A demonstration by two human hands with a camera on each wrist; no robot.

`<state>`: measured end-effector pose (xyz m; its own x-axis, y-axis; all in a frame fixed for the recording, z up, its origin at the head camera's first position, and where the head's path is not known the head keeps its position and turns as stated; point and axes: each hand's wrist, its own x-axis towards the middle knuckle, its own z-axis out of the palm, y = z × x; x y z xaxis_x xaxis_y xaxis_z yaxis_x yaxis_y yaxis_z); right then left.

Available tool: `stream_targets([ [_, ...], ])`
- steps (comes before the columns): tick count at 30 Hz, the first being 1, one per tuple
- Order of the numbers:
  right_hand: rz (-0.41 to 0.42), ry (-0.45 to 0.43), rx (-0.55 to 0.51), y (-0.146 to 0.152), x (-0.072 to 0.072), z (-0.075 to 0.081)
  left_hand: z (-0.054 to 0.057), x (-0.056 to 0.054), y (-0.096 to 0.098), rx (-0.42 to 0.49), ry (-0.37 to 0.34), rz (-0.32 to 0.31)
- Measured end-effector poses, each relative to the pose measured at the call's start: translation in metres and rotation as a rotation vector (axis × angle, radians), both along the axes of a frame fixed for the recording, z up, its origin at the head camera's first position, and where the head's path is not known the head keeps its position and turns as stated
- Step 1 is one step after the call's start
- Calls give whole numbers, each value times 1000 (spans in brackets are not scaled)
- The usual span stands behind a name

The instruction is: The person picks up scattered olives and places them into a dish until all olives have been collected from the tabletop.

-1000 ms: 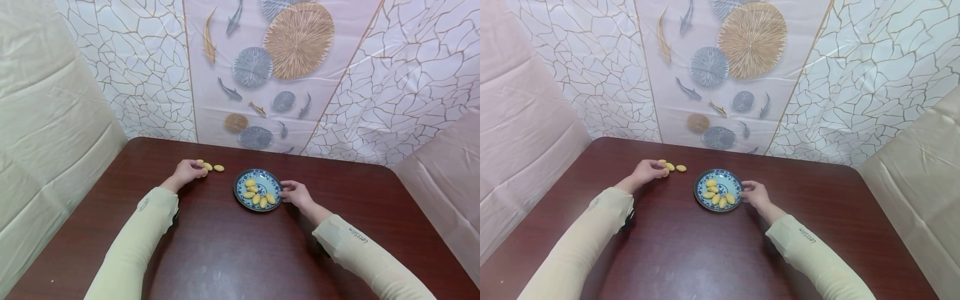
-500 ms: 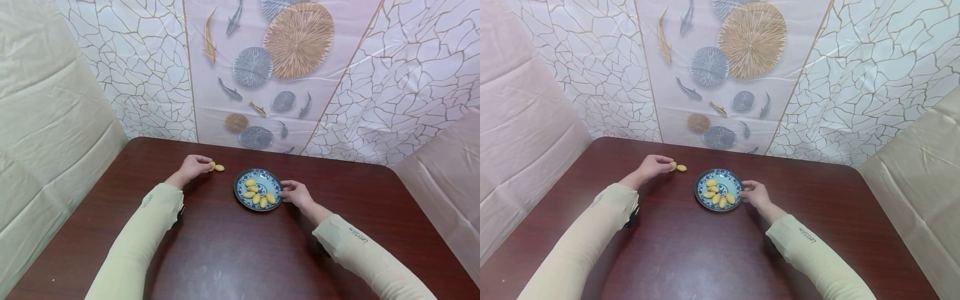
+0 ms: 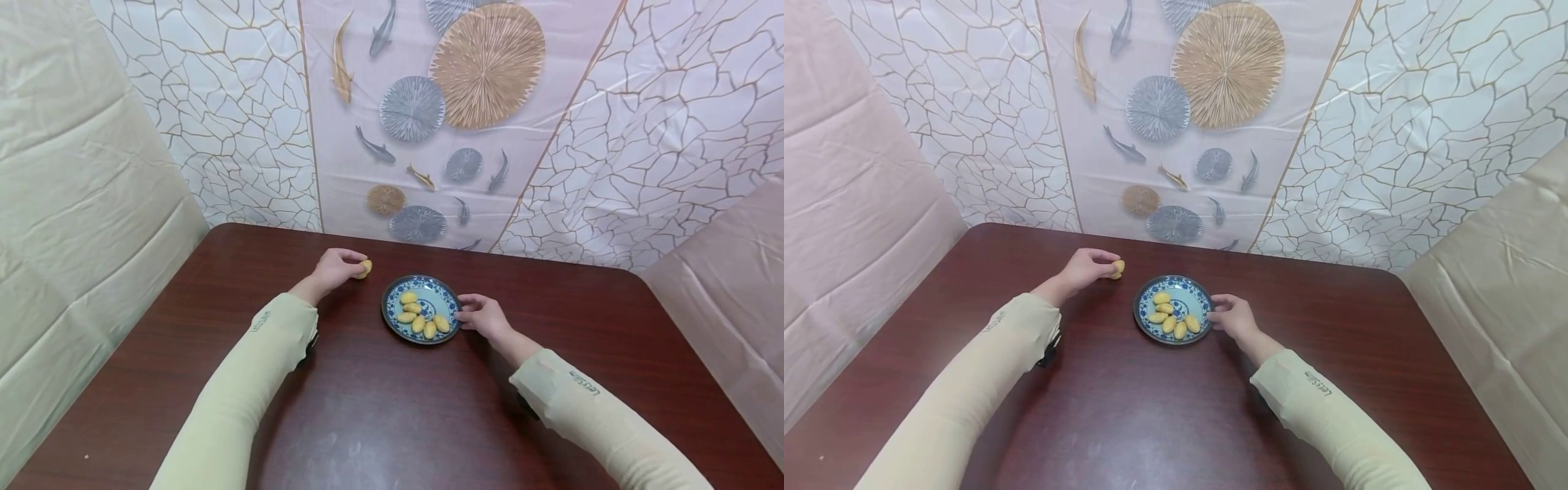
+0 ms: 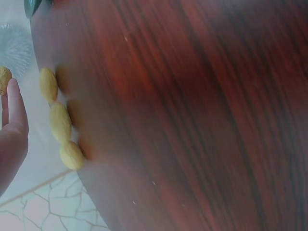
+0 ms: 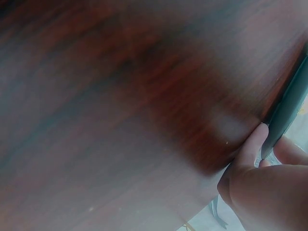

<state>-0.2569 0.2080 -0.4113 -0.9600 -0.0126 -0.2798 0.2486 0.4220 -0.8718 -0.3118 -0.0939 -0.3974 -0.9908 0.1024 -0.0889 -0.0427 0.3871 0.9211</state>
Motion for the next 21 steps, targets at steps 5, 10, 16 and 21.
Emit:
stream_targets([
  [5,3,1,10,1,0,0,3,4,13,62,-49,-49],
  [10,4,2,10,1,-1,0,4,11,26,88,-102,-91],
  [16,7,5,9,2,0,-1,1,12,41,85,-110,-123],
  [21,4,9,5,1,0,-1,4,14,51,67,-115,-152],
])
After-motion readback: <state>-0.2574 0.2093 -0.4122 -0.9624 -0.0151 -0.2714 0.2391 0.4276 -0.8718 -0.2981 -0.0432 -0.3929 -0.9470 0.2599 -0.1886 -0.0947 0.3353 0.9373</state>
